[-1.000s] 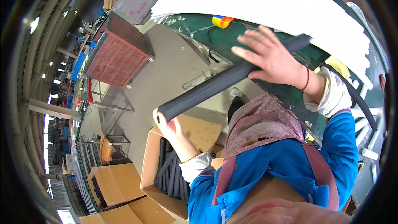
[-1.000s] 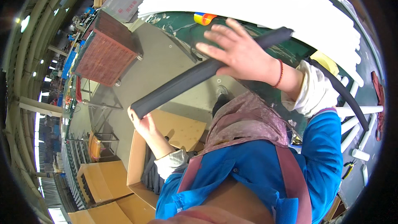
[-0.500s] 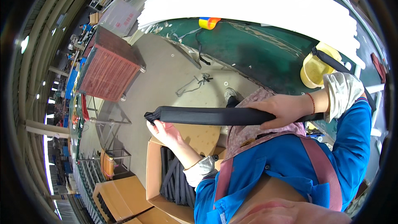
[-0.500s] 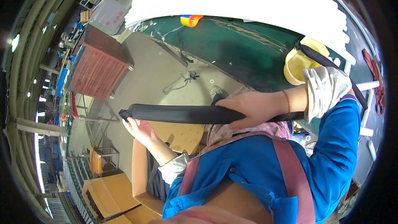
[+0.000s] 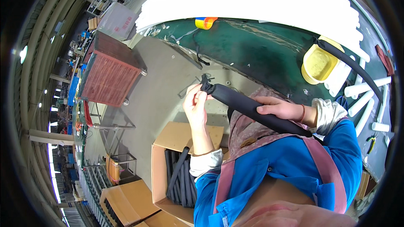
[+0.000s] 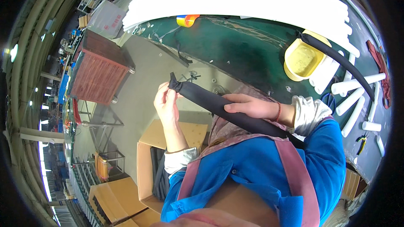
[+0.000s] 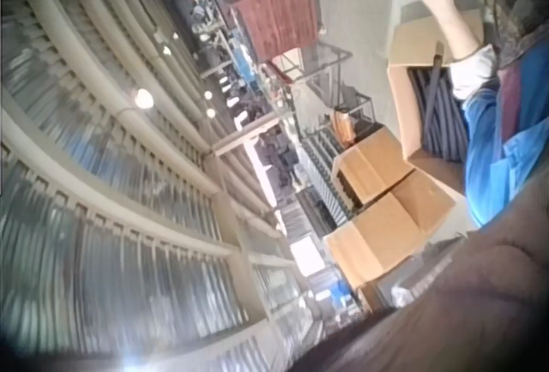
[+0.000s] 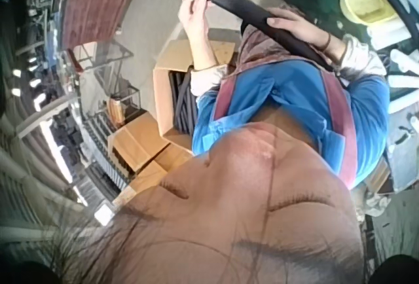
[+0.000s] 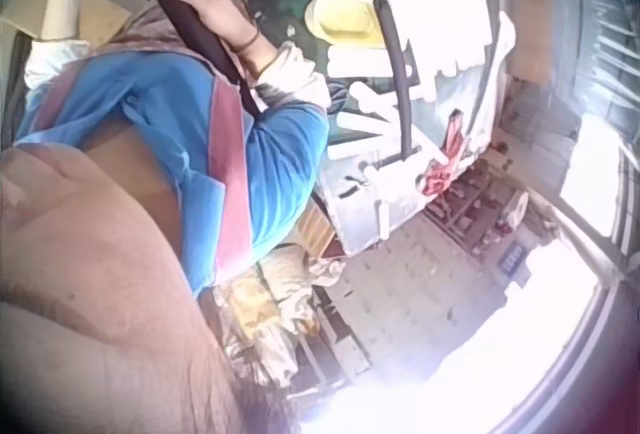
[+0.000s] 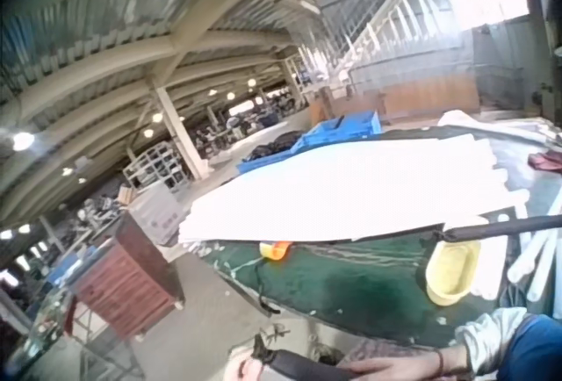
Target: The person repeatedly inserts white foam rods into black fabric sleeves, ties the sleeve ends with string, and places the finished units into a cardboard box. The process is repeated multiple times in a factory setting.
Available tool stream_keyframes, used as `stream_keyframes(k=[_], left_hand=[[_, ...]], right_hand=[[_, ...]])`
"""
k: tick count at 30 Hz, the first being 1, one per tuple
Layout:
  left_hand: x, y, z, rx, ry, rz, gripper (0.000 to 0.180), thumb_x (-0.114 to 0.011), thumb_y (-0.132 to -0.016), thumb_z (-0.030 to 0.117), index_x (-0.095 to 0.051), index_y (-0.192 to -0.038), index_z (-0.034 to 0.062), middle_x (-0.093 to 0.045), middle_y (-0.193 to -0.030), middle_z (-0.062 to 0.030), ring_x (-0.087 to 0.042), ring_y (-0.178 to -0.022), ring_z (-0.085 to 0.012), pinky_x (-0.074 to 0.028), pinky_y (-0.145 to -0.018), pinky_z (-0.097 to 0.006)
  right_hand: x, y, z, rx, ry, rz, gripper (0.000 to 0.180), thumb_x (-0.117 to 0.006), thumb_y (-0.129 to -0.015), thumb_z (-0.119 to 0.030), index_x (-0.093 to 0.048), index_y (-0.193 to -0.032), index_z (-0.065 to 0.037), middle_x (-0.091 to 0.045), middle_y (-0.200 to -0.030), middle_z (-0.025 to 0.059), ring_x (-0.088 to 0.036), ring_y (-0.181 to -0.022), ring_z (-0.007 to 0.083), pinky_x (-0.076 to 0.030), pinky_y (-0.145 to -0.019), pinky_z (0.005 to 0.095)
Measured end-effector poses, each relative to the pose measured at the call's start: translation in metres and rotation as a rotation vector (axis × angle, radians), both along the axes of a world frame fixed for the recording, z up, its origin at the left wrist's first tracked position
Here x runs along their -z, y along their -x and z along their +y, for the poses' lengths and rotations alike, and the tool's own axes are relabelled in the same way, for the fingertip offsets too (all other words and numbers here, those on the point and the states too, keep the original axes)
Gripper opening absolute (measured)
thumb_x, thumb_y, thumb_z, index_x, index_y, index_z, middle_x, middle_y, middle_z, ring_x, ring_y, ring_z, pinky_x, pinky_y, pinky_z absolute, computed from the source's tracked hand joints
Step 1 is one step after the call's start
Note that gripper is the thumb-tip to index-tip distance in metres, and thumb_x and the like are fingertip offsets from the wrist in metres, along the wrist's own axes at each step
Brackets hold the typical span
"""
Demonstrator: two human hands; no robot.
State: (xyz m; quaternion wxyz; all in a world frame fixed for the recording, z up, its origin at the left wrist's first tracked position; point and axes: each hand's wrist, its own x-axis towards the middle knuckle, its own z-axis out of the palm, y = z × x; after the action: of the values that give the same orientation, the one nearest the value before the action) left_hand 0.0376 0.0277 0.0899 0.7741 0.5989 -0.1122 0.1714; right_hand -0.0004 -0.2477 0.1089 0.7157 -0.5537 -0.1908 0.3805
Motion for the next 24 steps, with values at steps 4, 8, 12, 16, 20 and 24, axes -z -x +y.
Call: stream_keyframes(k=[4, 8, 12, 16, 20, 24], left_hand=[[-0.015, -0.006, -0.014, -0.181, -0.168, -0.125, 0.013, -0.063, -0.077, -0.011, -0.061, -0.087, -0.0035, -0.050, -0.103, -0.0091, -0.057, -0.074, -0.0143, -0.053, -0.059, -0.025], [-0.015, -0.013, -0.022, -0.247, -0.386, -0.289, 0.011, -0.064, -0.078, -0.008, -0.057, -0.085, -0.0023, -0.049, -0.101, -0.0083, -0.056, -0.070, -0.0132, -0.051, -0.055, -0.023], [-0.034, -0.017, -0.035, -0.143, -0.303, -0.284, 0.013, -0.062, -0.081, -0.005, -0.053, -0.089, -0.0008, -0.050, -0.105, -0.0106, -0.055, -0.068, -0.0133, -0.050, -0.052, -0.022], [-0.045, -0.025, -0.032, 0.052, -0.064, -0.181, 0.014, -0.058, -0.086, -0.001, -0.050, -0.097, 0.0009, -0.055, -0.106, -0.0134, -0.057, -0.073, -0.0137, -0.050, -0.052, -0.022], [-0.053, -0.028, -0.038, 0.112, -0.046, -0.040, 0.010, -0.056, -0.089, 0.003, -0.051, -0.098, 0.0028, -0.058, -0.099, -0.0078, -0.057, -0.077, -0.0106, -0.048, -0.068, -0.022], [-0.037, -0.033, -0.046, 0.081, -0.127, -0.099, 0.010, -0.054, -0.093, 0.011, -0.051, -0.098, 0.0020, -0.058, -0.087, -0.0048, -0.056, -0.076, -0.0081, -0.046, -0.070, -0.020]], right_hand=[[0.007, -0.003, -0.002, 0.025, -0.071, 0.047, 0.052, -0.044, -0.097, -0.040, -0.045, -0.130, 0.001, -0.060, -0.110, 0.0074, -0.055, -0.096, 0.0115, -0.043, -0.086, 0.0238], [0.007, -0.017, 0.013, 0.155, -0.174, 0.121, 0.044, -0.039, -0.099, -0.030, -0.043, -0.132, -0.001, -0.057, -0.114, 0.0055, -0.055, -0.095, 0.0089, -0.043, -0.085, 0.0234], [-0.004, -0.043, 0.042, 0.309, -0.329, -0.094, 0.043, -0.039, -0.098, -0.014, -0.034, -0.140, -0.005, -0.050, -0.128, 0.0045, -0.054, -0.093, 0.0073, -0.043, -0.084, 0.0218], [-0.024, -0.067, 0.056, 0.286, -0.454, -0.174, 0.054, -0.038, -0.094, -0.003, -0.022, -0.145, -0.007, -0.041, -0.139, 0.0072, -0.054, -0.097, 0.0072, -0.043, -0.085, 0.0216], [-0.035, -0.098, 0.069, 0.218, -0.446, -0.425, 0.057, -0.041, -0.093, -0.003, -0.020, -0.146, -0.006, -0.037, -0.141, 0.0100, -0.052, -0.104, 0.0125, -0.043, -0.090, 0.0265], [-0.029, -0.109, 0.071, 0.111, -0.369, -0.550, 0.036, -0.055, -0.088, -0.003, -0.052, -0.124, -0.001, -0.045, -0.123, 0.0070, -0.053, -0.100, 0.0111, -0.045, -0.083, 0.0244]])
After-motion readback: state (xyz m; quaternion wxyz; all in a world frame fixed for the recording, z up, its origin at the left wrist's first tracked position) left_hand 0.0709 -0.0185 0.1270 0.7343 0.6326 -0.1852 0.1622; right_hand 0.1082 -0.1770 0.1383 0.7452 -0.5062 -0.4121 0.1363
